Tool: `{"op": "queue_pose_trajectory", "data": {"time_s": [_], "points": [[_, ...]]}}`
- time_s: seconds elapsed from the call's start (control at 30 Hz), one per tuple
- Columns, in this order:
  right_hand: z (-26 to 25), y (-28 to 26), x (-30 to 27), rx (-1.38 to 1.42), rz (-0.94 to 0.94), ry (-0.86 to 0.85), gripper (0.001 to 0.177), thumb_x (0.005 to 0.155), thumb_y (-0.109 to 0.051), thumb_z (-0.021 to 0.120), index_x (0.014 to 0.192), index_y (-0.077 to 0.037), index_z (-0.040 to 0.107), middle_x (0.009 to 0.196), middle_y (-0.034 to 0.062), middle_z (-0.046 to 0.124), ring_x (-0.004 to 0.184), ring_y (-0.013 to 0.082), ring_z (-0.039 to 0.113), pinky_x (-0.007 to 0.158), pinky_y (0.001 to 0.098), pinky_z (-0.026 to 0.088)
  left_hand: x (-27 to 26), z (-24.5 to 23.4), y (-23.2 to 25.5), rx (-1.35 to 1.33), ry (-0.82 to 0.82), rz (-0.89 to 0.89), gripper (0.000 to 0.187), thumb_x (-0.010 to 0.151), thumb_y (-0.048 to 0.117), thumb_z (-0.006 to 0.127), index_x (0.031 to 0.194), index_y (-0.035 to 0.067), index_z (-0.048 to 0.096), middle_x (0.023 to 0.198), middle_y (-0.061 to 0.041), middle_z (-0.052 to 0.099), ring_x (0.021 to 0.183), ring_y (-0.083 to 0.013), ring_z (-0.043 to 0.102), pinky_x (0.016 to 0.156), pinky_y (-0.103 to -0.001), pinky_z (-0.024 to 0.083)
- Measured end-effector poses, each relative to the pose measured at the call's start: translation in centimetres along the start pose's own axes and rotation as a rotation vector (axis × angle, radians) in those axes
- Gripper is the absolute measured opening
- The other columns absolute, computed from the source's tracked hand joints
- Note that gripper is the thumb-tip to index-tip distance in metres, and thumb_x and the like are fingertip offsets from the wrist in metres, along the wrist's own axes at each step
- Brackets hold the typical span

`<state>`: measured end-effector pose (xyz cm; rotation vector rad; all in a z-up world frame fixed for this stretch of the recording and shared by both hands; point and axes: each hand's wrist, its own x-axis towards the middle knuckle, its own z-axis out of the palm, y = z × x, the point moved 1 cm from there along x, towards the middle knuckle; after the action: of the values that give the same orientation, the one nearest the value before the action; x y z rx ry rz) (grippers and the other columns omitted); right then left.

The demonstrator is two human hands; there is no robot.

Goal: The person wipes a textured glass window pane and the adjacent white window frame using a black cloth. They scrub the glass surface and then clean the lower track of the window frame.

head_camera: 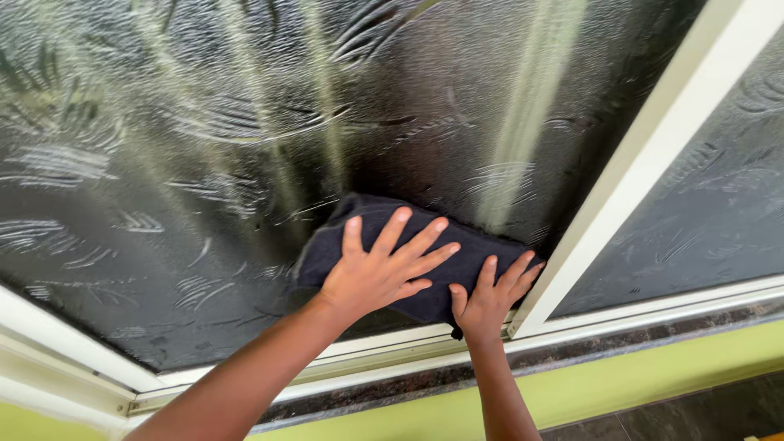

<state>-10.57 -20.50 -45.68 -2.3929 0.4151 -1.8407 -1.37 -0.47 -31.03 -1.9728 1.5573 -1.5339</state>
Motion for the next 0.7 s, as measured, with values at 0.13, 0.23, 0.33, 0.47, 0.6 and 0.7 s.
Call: {"op": "queue_pose_trajectory", "data": {"time_s": [0.13,0.23,0.33,0.47,0.6,0.7], "points": [[1.1,-3.5,-2.8,0.044,0.200,0.021,0.073,0.110,-0.064,0.027,0.170,-0.025,0.011,0.174,0.0289,0.000,0.158,0.0624,0.001,0.123,0.0783,0.012,-1.1,-0.1,-0.3,0.002,-0.027,0.085,0.090,0.095,0.076,0.052,0.171,0.038,0.022,0.177,0.002,0.012,0.158,-0.0367,0.015,0.106,-0.067,0.031],[2.1,-7.2,-5.4,0.036,0.340,0.016,0.072,0.110,-0.062,0.025,0.169,-0.023,0.012,0.174,0.0277,0.000,0.158,0.0607,0.001,0.121,0.0782,0.012,-2.7,-0.5,-1.4,0.013,-0.031,0.157,0.092,0.095,0.075,0.052,0.172,0.037,0.019,0.178,0.002,0.009,0.161,-0.0310,0.012,0.113,-0.063,0.028],[3.3,-10.3,-7.1,0.025,0.440,-0.020,0.072,0.110,-0.062,0.023,0.168,-0.021,0.012,0.174,0.0259,0.000,0.158,0.0588,0.001,0.119,0.0776,0.013,-5.1,-1.0,-3.1,0.000,-0.067,0.198,0.094,0.092,0.074,0.053,0.171,0.036,0.019,0.177,0.003,0.008,0.160,-0.0299,0.013,0.110,-0.061,0.030],[5.2,-15.0,-8.7,0.001,0.530,-0.027,0.072,0.109,-0.061,0.022,0.168,-0.020,0.014,0.174,0.0245,0.001,0.158,0.0571,0.003,0.117,0.0768,0.017,-8.4,-1.3,-5.2,-0.027,-0.086,0.197,0.090,0.090,0.071,0.054,0.168,0.037,0.023,0.175,0.004,0.009,0.158,-0.0288,0.015,0.100,-0.063,0.034],[6.9,-21.0,-10.0,0.015,0.598,-0.037,0.073,0.109,-0.061,0.022,0.167,-0.018,0.016,0.174,0.0255,0.002,0.157,0.0586,0.003,0.115,0.0773,0.019,-12.8,-1.8,-8.1,-0.115,-0.116,0.143,0.087,0.088,0.069,0.057,0.165,0.039,0.029,0.174,0.008,0.013,0.156,-0.0263,0.018,0.092,-0.064,0.038],[7.9,-26.0,-10.8,0.026,0.600,-0.047,0.072,0.109,-0.059,0.024,0.167,-0.017,0.019,0.173,0.0263,0.002,0.156,0.0602,0.003,0.114,0.0782,0.020,-16.6,-2.6,-10.6,-0.112,-0.149,0.096,0.089,0.081,0.071,0.060,0.161,0.043,0.032,0.171,0.011,0.018,0.152,-0.0270,0.022,0.089,-0.068,0.038]]}}
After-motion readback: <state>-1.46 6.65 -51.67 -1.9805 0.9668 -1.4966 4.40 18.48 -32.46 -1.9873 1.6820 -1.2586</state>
